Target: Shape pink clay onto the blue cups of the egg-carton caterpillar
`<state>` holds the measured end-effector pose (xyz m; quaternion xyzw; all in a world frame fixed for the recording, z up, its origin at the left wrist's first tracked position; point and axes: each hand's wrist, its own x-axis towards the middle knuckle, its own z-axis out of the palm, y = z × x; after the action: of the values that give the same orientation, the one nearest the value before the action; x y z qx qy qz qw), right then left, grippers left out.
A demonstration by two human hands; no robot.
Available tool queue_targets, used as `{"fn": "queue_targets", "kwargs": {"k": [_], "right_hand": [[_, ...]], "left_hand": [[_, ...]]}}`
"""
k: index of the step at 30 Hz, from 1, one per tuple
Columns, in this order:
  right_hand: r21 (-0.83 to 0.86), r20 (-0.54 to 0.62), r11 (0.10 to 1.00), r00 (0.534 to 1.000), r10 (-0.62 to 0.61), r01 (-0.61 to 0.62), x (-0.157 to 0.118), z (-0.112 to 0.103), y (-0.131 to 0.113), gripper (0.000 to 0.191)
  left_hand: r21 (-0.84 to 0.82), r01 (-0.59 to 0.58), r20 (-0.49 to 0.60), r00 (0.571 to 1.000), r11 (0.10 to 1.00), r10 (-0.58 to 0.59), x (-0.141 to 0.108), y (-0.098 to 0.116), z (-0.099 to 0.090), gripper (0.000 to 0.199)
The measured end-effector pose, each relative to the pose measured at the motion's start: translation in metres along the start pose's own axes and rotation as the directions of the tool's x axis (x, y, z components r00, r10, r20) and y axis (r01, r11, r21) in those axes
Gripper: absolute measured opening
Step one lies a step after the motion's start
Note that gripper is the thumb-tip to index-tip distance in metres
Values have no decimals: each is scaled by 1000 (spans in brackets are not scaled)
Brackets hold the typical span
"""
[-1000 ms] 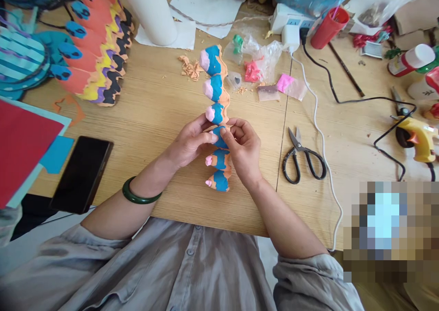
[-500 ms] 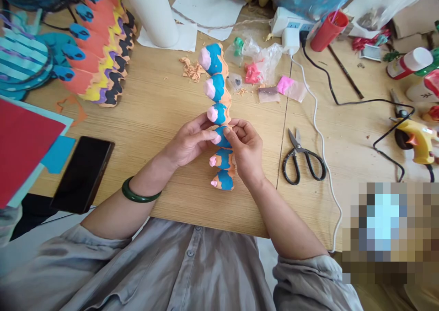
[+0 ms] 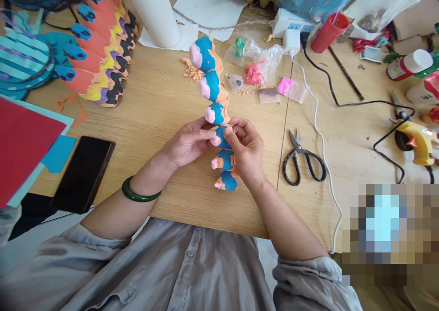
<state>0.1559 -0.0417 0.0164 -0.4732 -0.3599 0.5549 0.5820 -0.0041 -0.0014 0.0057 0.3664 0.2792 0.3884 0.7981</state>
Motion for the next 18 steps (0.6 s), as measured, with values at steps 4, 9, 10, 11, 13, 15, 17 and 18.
{"fn": "queue_targets", "kwargs": {"k": [4, 9, 10, 11, 13, 15, 17, 18], "right_hand": [[-45, 4, 999, 1000, 6, -6, 0, -1, 2, 40], [-50, 4, 999, 1000, 6, -6, 0, -2, 3, 41], [-54, 0, 999, 1000, 8, -8, 0, -2, 3, 41], [-57, -7, 998, 1000, 8, -8, 0, -2, 2, 42], [-69, -20, 998, 1000, 8, -9, 0, -1, 2, 41], [-88, -29, 996, 1000, 10, -13, 1, -2, 3, 39], [-94, -27, 995, 1000, 16, -18, 1, -2, 4, 38], [-93, -23, 996, 1000, 15, -17, 1, -2, 4, 38]], "left_hand": [[-45, 24, -4, 1000, 999, -25, 1, -2, -1, 34], [-88, 17, -17, 1000, 996, -18, 1, -2, 1, 25], [-89, 16, -12, 1000, 996, -17, 1, -2, 2, 25], [-82, 15, -7, 1000, 996, -16, 0, -2, 2, 26], [-46, 2, -3, 1000, 999, -2, 0, -2, 4, 31], [10, -36, -18, 999, 999, 36, 0, -3, 5, 36], [76, -75, -48, 996, 994, 79, 0, -4, 7, 34], [104, -86, -62, 994, 991, 92, 0, -5, 7, 31]]}}
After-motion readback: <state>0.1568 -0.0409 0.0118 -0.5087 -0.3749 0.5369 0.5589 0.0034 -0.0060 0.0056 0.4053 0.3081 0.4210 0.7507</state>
